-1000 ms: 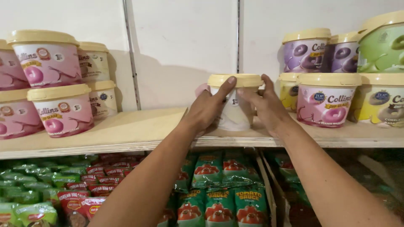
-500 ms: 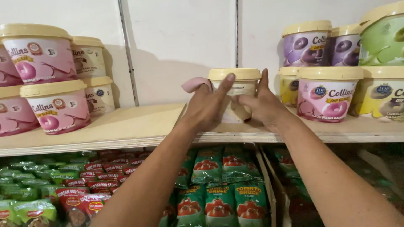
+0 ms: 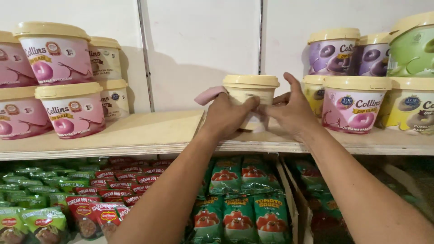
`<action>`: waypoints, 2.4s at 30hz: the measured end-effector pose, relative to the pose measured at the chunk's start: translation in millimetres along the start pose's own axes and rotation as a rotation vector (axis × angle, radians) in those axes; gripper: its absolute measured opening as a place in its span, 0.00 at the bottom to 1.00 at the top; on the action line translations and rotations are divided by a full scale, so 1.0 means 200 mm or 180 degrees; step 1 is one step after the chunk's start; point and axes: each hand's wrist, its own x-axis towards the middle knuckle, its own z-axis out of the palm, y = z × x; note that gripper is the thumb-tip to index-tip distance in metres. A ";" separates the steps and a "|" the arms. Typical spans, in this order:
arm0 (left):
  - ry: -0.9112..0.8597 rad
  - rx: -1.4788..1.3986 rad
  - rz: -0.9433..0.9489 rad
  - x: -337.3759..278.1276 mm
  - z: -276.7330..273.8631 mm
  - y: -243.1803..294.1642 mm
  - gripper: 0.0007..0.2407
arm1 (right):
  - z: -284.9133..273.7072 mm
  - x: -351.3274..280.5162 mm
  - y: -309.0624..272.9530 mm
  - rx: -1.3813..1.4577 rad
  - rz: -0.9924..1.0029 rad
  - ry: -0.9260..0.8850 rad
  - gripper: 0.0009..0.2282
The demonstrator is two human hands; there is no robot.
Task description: The recorder is wiping down shelves and grocery containers with a cloth in a grocery store.
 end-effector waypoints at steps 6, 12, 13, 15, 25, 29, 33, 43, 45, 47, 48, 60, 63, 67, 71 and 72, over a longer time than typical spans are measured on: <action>-0.0221 -0.0491 -0.0494 -0.06 -0.04 0.09 0.20 | -0.06 0.21 0.31 0.1725 -0.0708 -0.0362 0.49; 0.0453 0.0079 -0.0280 -0.08 -0.06 0.12 0.19 | -0.01 0.01 0.01 0.1576 -0.0197 -0.0436 0.46; 0.0455 0.0075 -0.0280 -0.04 -0.05 0.04 0.19 | -0.01 0.05 0.06 0.1571 -0.0198 -0.0437 0.46; 0.1203 0.0310 -0.0214 0.04 -0.02 -0.12 0.16 | -0.01 0.12 0.17 0.0679 -0.0680 0.0002 0.44; 0.1065 0.1119 -0.0054 0.00 -0.23 -0.11 0.12 | 0.04 0.00 -0.06 0.0947 -0.0515 -0.1130 0.55; 0.0528 0.3095 0.0462 -0.01 -0.66 -0.21 0.10 | 0.11 -0.05 -0.18 0.0232 -0.0154 -0.0632 0.54; -0.0302 0.5156 0.1252 -0.04 -1.11 -0.50 0.09 | 0.25 -0.05 -0.28 -0.0162 -0.0154 -0.0434 0.51; 0.0521 0.2593 -0.0021 -0.24 -1.28 -0.59 0.20 | 0.90 0.06 -0.53 -0.0540 -0.0603 -0.0702 0.51; 0.0894 0.2224 0.0270 -0.28 -1.30 -0.52 0.13 | 1.04 0.08 -0.57 -0.0883 -0.0666 -0.0732 0.52; 0.1063 0.2396 0.0126 -0.33 -1.34 -0.49 0.14 | 1.15 0.12 -0.61 -0.1122 -0.0670 -0.0714 0.52; 0.1231 0.2567 0.0000 -0.35 -1.36 -0.48 0.15 | 1.20 0.13 -0.63 -0.1359 -0.0679 -0.0677 0.53; 0.1282 0.2540 0.0537 -0.45 -1.47 -0.57 0.10 | 1.48 0.32 -0.67 -0.1984 -0.0450 -0.0289 0.48; 0.1304 0.2736 0.0897 -0.46 -1.48 -0.59 0.10 | 1.49 0.33 -0.69 -0.1700 -0.0444 -0.0327 0.49; 0.1157 0.2660 0.0692 -0.46 -1.48 -0.55 0.10 | 1.52 0.31 -0.75 -0.1949 -0.0489 -0.0184 0.48; 0.1285 0.2471 0.0725 -0.47 -1.48 -0.55 0.10 | 1.56 0.36 -0.67 -0.1724 -0.0293 -0.0034 0.45; 0.1284 0.2514 0.0709 -0.47 -1.48 -0.56 0.10 | 1.58 0.39 -0.64 -0.1694 -0.0371 0.0051 0.43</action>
